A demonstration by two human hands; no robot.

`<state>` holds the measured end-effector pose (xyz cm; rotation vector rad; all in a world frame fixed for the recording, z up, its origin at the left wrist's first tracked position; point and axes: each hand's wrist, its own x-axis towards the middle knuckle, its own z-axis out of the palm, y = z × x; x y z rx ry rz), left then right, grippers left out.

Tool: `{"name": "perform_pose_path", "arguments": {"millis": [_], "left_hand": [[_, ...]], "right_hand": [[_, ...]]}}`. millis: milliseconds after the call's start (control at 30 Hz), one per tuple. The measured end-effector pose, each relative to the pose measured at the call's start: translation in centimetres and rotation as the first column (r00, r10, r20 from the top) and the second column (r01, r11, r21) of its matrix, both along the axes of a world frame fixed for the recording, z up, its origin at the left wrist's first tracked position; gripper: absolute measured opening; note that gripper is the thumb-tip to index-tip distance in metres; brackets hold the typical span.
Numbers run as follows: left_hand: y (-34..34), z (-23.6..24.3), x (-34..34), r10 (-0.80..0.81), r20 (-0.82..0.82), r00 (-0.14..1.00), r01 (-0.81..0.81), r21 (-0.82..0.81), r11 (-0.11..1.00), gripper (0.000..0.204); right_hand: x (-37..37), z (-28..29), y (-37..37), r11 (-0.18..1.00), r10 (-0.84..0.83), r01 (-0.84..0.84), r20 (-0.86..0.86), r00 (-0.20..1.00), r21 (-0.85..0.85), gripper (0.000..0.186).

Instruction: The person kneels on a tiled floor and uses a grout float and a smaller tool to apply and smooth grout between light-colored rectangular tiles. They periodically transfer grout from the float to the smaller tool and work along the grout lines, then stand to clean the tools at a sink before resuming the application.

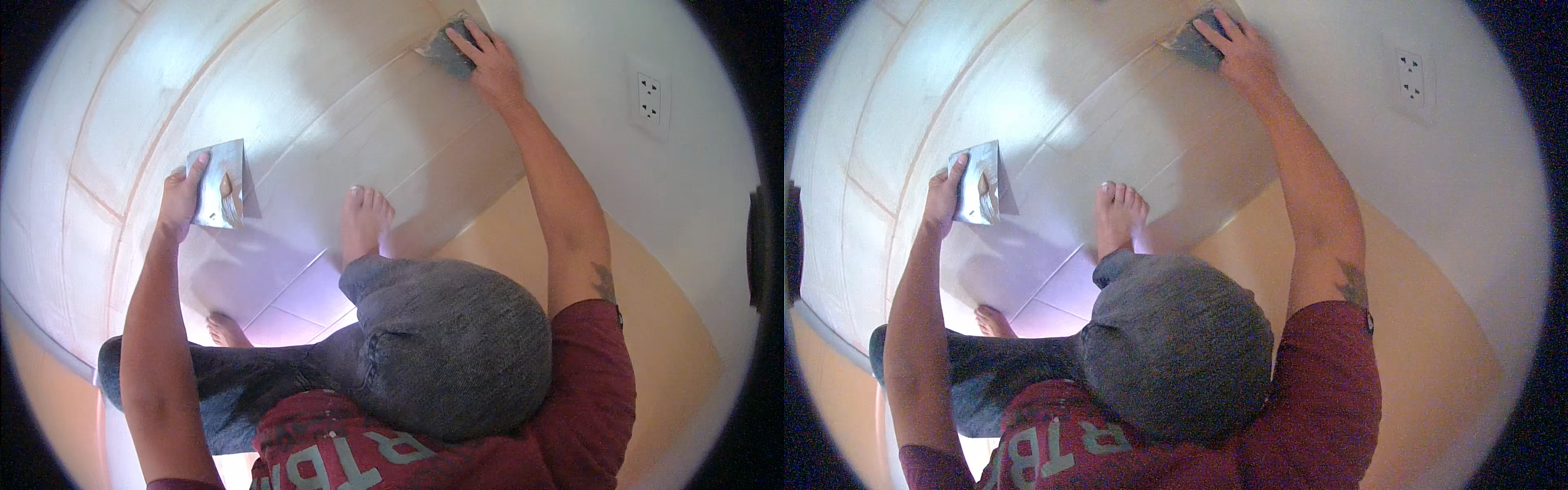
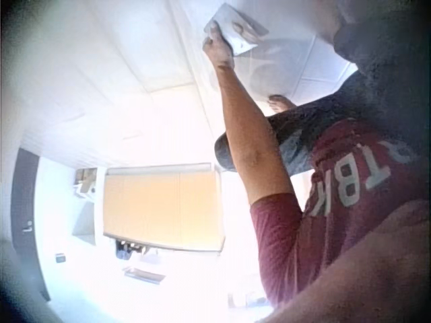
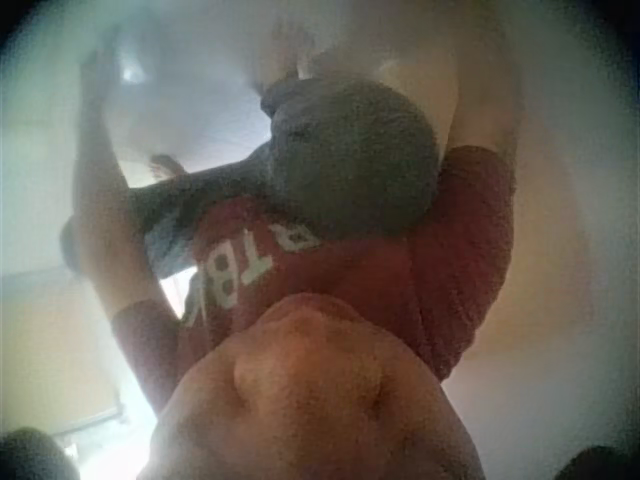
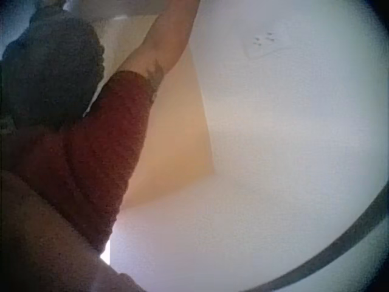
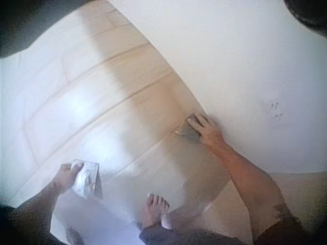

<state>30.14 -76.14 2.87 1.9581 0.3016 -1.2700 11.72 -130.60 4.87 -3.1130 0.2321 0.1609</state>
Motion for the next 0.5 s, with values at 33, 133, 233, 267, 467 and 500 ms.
{"name": "perform_pose_path", "arguments": {"millis": [33, 133, 233, 267, 467, 500], "left_hand": [[-0.5, 0.1, 0.0, -0.001, 0.024, 1.0, -0.001, 0.081, 0.997, 0.072], [-1.0, 0.4, 0.2, 0.005, 0.059, 0.998, -0.01, 0.086, 0.996, 0.077], [-1.3, 0.3, 0.5, -0.047, 0.062, 0.997, 0.04, 0.112, 0.993, 0.081], [-1.4, 0.3, 0.6, -0.045, 0.051, 0.998, 0.038, 0.136, 0.99, 0.081], [-1.5, 0.3, 0.3, 0.004, 0.041, 0.999, -0.006, 0.064, 0.998, 0.078], [-1.5, 0.4, 0.3, 0.002, 0.044, 0.999, -0.005, 0.063, 0.998, 0.078]], "right_hand": [[0.0, -0.6, -0.4, 0.999, -0.041, 0.041, -0.078, 0.996, -0.005, 0.087], [-0.5, -0.7, -1.1, 0.998, -0.064, 0.063, -0.146, 0.987, -0.013, 0.09], [-0.6, 0.4, -1.7, 0.998, -0.055, 0.053, -0.089, 0.994, -0.03, 0.091], [-0.4, 0.6, -1.9, 1.0, -0.021, 0.021, 0.014, 1.0, -0.006, 0.091], [0.8, -0.5, -3.0, 0.999, -0.051, 0.05, 0.074, 0.996, 0.014, 0.088], [0.6, -0.8, -3.2, 0.998, -0.065, 0.065, 0.042, 0.997, 0.01, 0.087]]}}
